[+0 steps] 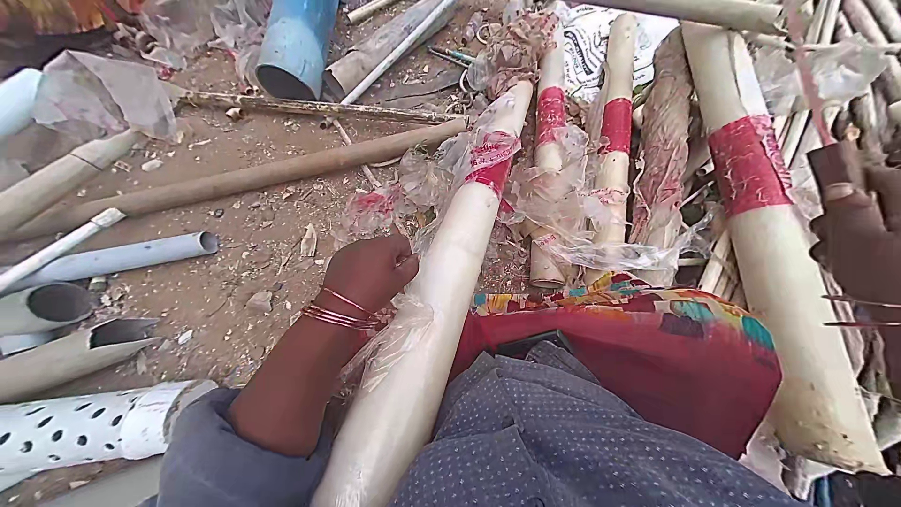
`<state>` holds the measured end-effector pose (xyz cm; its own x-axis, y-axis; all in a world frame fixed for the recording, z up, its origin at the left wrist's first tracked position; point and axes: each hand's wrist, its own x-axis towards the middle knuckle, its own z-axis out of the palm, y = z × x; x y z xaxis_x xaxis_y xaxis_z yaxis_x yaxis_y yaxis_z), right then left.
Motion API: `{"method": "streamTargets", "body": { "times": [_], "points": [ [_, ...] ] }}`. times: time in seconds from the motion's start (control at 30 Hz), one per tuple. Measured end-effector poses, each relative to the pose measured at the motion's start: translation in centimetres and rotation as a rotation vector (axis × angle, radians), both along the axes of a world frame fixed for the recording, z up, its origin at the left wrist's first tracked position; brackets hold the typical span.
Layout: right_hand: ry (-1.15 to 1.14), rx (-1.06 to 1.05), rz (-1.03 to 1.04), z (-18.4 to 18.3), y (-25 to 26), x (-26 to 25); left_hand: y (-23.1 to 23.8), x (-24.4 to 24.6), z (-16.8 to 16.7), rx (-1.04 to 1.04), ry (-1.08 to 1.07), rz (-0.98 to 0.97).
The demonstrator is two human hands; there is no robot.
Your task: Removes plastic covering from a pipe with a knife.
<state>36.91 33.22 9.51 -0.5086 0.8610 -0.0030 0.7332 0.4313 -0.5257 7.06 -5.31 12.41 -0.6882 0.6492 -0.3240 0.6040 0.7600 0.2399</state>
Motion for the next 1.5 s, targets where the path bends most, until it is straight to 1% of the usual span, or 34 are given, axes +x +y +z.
{"method": "streamTargets", "body": {
  "times": [0.07,0.17,0.27,0.37,0.43,0.5,0.57,0.63,0.67,0.73,0.8,0.87,0.93,1.0,1.1,1.17,1.27,1.33,1.4,1.5],
  "points": [
    [0.022,-0.087,0.092,0.1,-3.8,-2.7,-0.6,-0.6,-0.1,0.004,0.018,0.033],
    [-0.067,-0.159,0.253,-0.3,-8.2,-6.5,-1.9,-1.0,-0.2,-0.072,0.043,0.059],
    [-0.134,-0.121,0.451,1.1,-11.1,-9.4,-3.6,-1.8,-0.5,-0.138,0.038,0.092],
    [-0.115,-0.08,0.547,1.9,-12.4,-10.8,-6.1,-3.1,-1.3,-0.136,0.03,0.137],
    [-0.101,-0.073,0.559,2.0,-12.3,-11.1,-8.1,-4.5,-2.3,-0.12,0.001,0.178],
    [-0.093,-0.093,0.539,1.5,-11.9,-11.2,-9.8,-5.9,-3.7,-0.102,-0.074,0.232],
    [-0.108,-0.155,0.489,0.5,-11.5,-10.9,-10.1,-6.8,-4.8,-0.117,-0.14,0.226],
    [-0.115,-0.245,0.451,-1.5,-10.7,-10.7,-9.6,-6.9,-5.2,-0.168,-0.185,0.228],
    [-0.11,-0.298,0.442,-2.5,-10.4,-10.6,-9.4,-6.7,-5.0,-0.174,-0.172,0.235],
    [-0.082,-0.351,0.449,-3.7,-10.0,-10.7,-9.2,-6.0,-3.8,-0.107,-0.102,0.276],
    [-0.071,-0.345,0.471,-3.8,-10.0,-10.8,-10.3,-5.5,-3.1,0.049,0.019,0.316],
    [-0.087,-0.34,0.482,-3.7,-10.0,-10.9,-12.0,-4.9,-2.7,0.208,0.222,0.281],
    [-0.111,-0.345,0.493,-3.8,-10.0,-11.0,-13.9,-3.4,-2.2,0.335,0.381,0.208],
    [-0.118,-0.341,0.508,-4.0,-10.0,-10.9,-16.0,-1.1,-2.0,0.404,0.458,0.116],
    [-0.127,-0.332,0.518,-4.2,-10.0,-11.0,-20.0,3.1,-3.3,0.458,0.542,-0.026],
    [-0.121,-0.335,0.505,-4.3,-10.0,-11.1,-22.7,6.3,-4.6,0.472,0.535,-0.098],
    [-0.08,-0.366,0.491,-4.4,-10.2,-11.3,-25.9,11.4,-6.9,0.507,0.445,-0.147],
    [-0.052,-0.406,0.479,-4.5,-10.5,-11.5,-26.6,15.0,-8.5,0.544,0.404,-0.133],
    [-0.031,-0.416,0.475,-4.4,-10.9,-11.6,-26.1,17.8,-10.1,0.601,0.428,-0.089],
    [-0.015,-0.427,0.474,-4.0,-11.8,-11.4,-24.8,18.4,-11.0,0.692,0.504,-0.042]
  ]
}}
